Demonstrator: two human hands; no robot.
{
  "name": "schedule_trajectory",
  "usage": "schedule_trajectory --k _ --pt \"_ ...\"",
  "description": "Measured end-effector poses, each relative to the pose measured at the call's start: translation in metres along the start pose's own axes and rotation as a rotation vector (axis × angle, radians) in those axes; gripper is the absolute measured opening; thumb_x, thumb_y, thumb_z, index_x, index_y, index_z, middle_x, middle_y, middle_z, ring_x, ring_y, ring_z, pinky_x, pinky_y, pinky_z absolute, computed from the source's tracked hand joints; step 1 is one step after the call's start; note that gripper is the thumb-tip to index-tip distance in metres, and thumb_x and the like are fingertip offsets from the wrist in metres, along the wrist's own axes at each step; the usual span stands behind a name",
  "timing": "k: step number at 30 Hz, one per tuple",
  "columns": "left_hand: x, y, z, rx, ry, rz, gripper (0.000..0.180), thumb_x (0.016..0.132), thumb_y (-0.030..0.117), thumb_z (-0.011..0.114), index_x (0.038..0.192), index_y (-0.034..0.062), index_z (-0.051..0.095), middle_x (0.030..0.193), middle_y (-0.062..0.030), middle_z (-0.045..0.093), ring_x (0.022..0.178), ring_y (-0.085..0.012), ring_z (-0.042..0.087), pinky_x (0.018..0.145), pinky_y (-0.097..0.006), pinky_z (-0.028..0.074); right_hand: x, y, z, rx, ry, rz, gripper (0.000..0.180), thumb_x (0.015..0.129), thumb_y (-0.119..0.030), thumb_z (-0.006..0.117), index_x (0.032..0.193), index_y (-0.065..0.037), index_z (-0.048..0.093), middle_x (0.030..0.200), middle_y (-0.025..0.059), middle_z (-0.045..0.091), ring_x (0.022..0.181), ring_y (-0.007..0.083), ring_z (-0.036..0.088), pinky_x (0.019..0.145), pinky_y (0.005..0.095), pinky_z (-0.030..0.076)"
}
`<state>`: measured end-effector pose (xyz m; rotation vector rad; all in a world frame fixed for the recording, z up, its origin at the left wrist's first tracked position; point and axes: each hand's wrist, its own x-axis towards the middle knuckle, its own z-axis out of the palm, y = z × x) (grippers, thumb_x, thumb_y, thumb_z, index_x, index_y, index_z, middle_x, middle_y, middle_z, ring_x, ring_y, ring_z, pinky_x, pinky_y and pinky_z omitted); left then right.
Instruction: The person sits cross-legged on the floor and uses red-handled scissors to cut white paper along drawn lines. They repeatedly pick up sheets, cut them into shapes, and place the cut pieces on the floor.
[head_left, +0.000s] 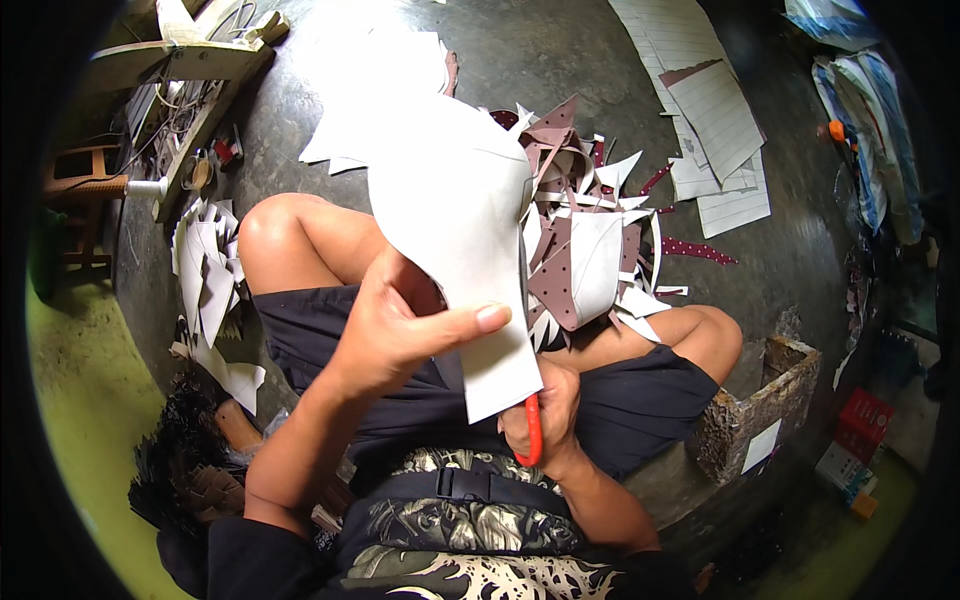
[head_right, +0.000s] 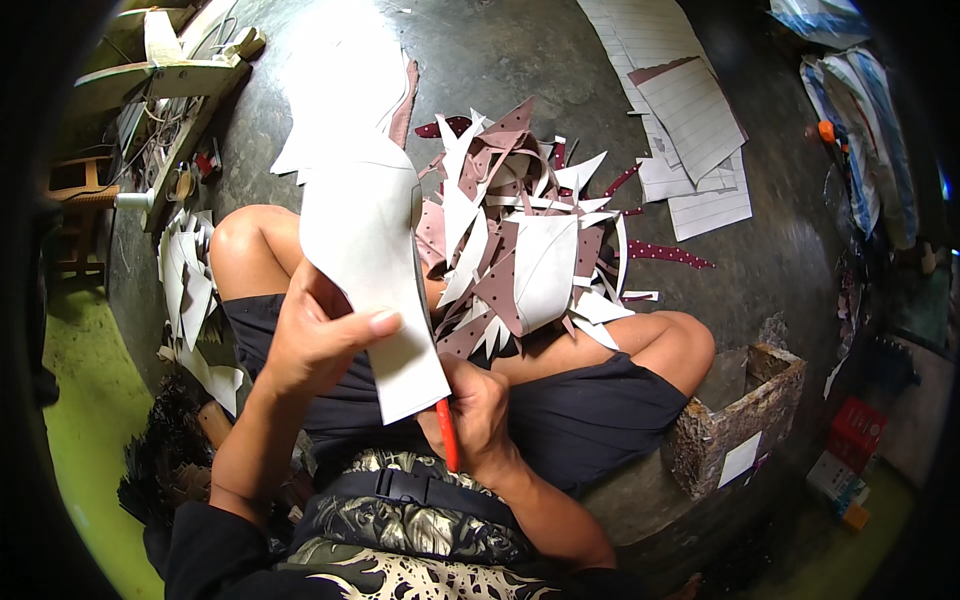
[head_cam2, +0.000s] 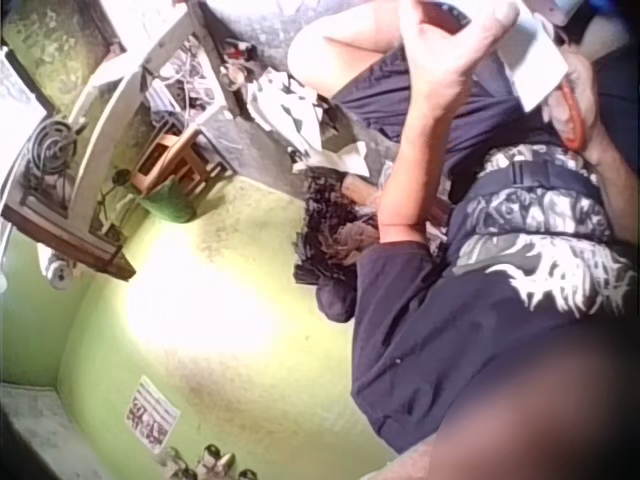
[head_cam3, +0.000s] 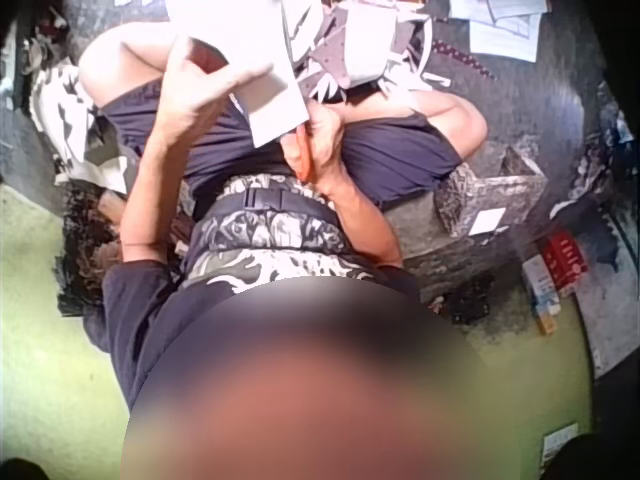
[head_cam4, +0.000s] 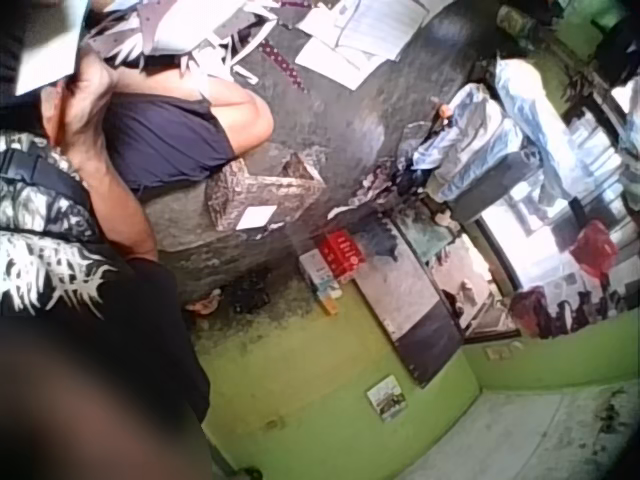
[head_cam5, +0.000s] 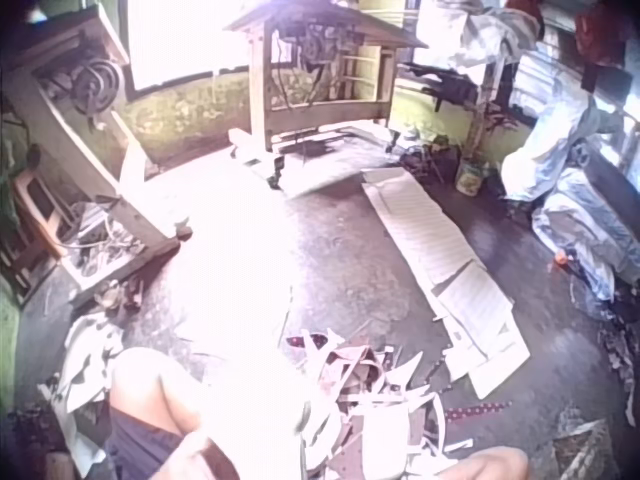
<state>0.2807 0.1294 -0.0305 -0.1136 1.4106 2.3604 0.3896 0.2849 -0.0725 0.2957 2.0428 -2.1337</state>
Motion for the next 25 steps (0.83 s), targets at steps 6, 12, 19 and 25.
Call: schedule_trajectory --k 6,12,19,25 --pt "0.018 0.002 -0.011 -0.101 0.150 -0.068 0.028 0.095 0.008 0.078 0.120 -0.0024 0.069 0.104 -0.0094 0.076 0.091 -0.0152 0.075 0.077 -0.028 0.062 0.006 -0.002 0.005 -0.071 0.013 0.016 0.025 0.092 -0.018 0.075 0.091 0.003 0.062 0.070 0.0140 0.059 0.061 0.0249 0.058 0.060 0.0348 0.048" --pt "0.011 -0.013 -0.004 -0.055 0.176 0.005 0.028 0.095 0.002 0.077 0.121 -0.0038 0.069 0.108 -0.0105 0.075 0.094 -0.0155 0.074 0.082 -0.029 0.061 0.021 0.008 0.002 0.012 -0.051 -0.004 0.018 0.090 -0.010 0.061 0.094 0.005 0.053 0.075 0.0174 0.054 0.065 0.0319 0.054 0.062 0.0395 0.046" --pt "0.008 -0.018 -0.005 -0.032 0.144 -0.003 0.029 0.095 0.002 0.077 0.123 -0.0043 0.068 0.112 -0.0103 0.074 0.098 -0.0159 0.072 0.087 -0.030 0.060 0.027 0.013 0.000 -0.036 -0.029 0.017 0.034 0.100 -0.028 0.061 0.107 0.005 0.066 0.083 0.0072 0.072 0.071 0.0118 0.067 0.063 0.0284 0.055" --pt "0.010 -0.017 -0.005 -0.036 0.171 -0.028 0.031 0.095 0.002 0.076 0.125 -0.0043 0.068 0.112 -0.0109 0.074 0.098 -0.0165 0.073 0.087 -0.030 0.060 0.029 0.007 0.006 -0.046 0.006 -0.041 0.035 0.100 -0.031 0.063 0.103 0.004 0.068 0.081 0.0086 0.073 0.067 0.0131 0.068 0.062 0.0289 0.055"
